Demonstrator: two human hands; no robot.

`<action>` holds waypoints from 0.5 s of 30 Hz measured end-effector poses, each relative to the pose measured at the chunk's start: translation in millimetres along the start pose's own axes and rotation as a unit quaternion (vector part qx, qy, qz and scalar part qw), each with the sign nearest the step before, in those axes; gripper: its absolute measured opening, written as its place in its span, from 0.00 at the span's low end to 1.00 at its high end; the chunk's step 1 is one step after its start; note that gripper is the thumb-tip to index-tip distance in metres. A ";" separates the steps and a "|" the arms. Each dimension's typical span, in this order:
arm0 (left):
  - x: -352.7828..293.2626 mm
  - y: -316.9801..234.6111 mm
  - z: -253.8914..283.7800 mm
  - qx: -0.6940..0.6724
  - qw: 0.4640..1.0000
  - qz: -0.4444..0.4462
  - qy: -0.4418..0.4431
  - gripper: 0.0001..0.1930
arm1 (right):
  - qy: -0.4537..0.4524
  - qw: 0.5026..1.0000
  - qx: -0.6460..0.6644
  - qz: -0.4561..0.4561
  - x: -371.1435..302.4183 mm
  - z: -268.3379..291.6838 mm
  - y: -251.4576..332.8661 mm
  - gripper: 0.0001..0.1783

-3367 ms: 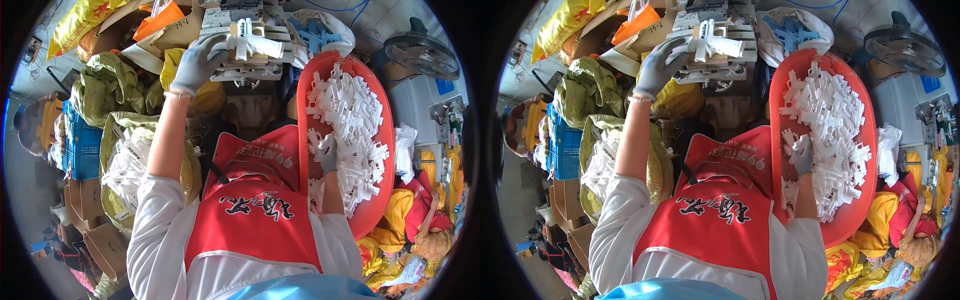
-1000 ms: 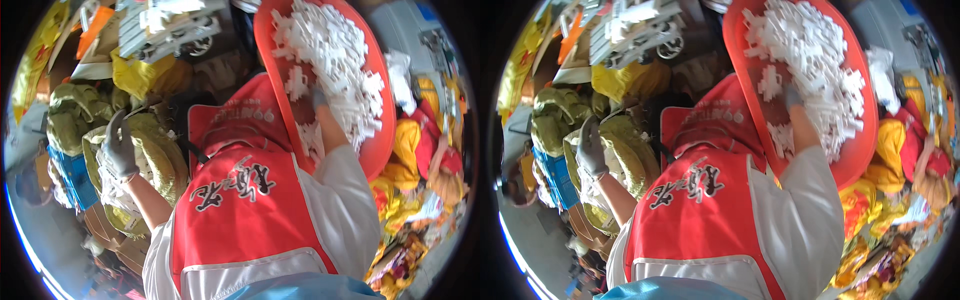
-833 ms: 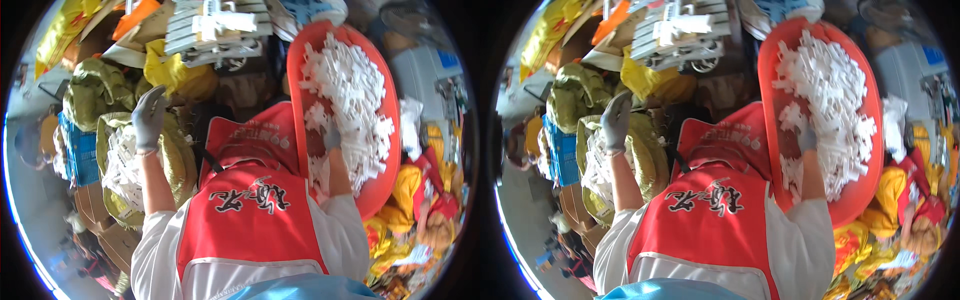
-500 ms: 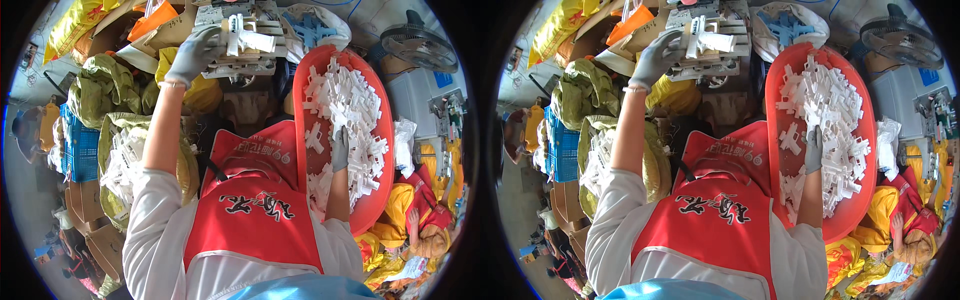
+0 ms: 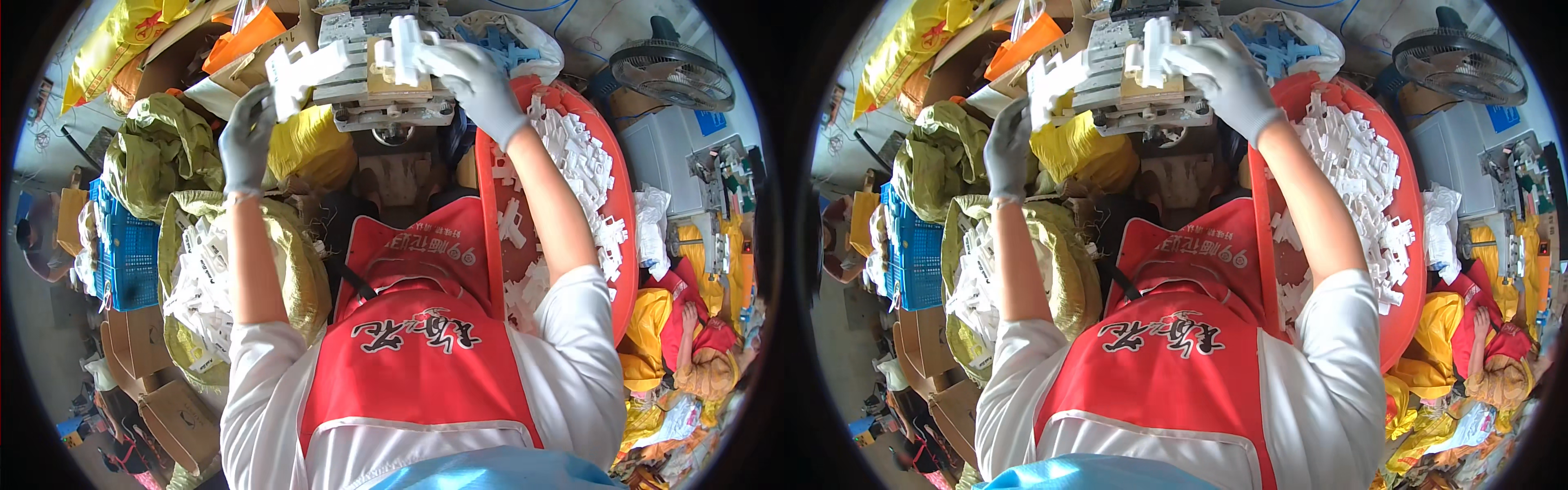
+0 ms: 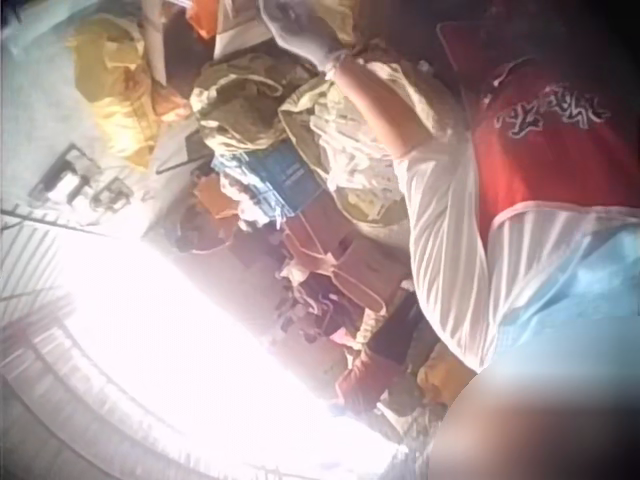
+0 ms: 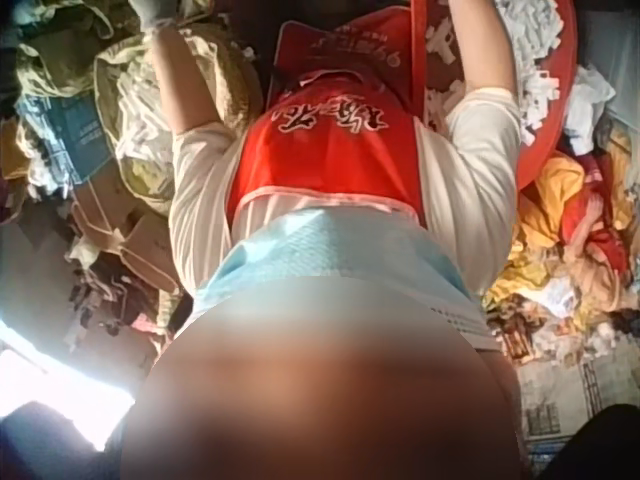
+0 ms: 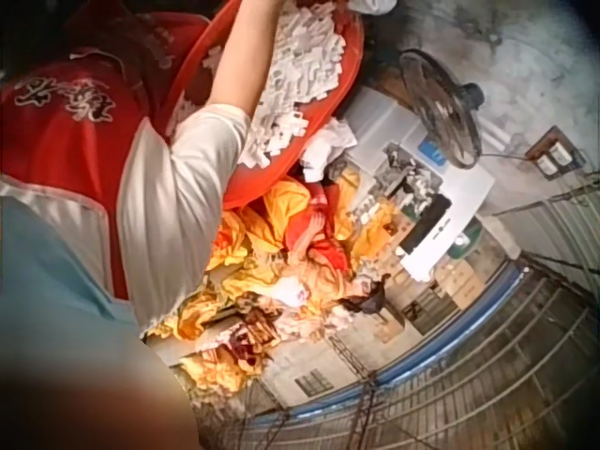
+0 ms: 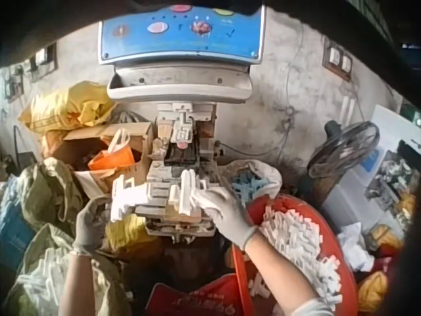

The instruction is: The person takes plastic toy gun parts from a basin, places them onto a printing machine to stamp them, and transfers the printed parts into a large bag, occasionally pressing buttons on the machine's control panel.

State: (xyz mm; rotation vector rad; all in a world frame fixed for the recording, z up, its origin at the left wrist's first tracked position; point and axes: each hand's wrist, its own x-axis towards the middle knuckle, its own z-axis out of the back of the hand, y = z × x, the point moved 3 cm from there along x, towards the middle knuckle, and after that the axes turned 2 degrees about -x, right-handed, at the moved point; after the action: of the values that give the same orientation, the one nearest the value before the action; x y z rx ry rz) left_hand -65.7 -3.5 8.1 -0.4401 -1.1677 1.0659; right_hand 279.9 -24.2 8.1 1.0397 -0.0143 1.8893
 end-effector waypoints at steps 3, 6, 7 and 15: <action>-30.1 26.4 37.3 -0.054 0.997 0.056 -0.021 0.13 | 0.097 0.992 -0.068 0.033 14.3 -16.9 2.6 0.23; -44.7 34.1 45.2 -0.059 0.997 0.043 -0.015 0.13 | 0.134 0.983 -0.072 0.101 18.6 -15.4 -9.7 0.20; -47.9 37.1 47.2 -0.048 0.999 0.023 -0.003 0.14 | 0.139 0.979 -0.117 0.093 16.0 -13.8 -16.7 0.19; -98.3 43.2 83.1 -0.028 0.994 0.098 -0.031 0.18 | 0.126 0.914 -0.040 -0.383 -204.3 6.9 -124.5 0.21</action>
State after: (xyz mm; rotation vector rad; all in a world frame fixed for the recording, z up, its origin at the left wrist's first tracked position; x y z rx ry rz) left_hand -159.9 -85.8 -44.6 -0.5783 -1.2310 1.2260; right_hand 415.1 -106.4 -171.4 0.5993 0.4070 1.2651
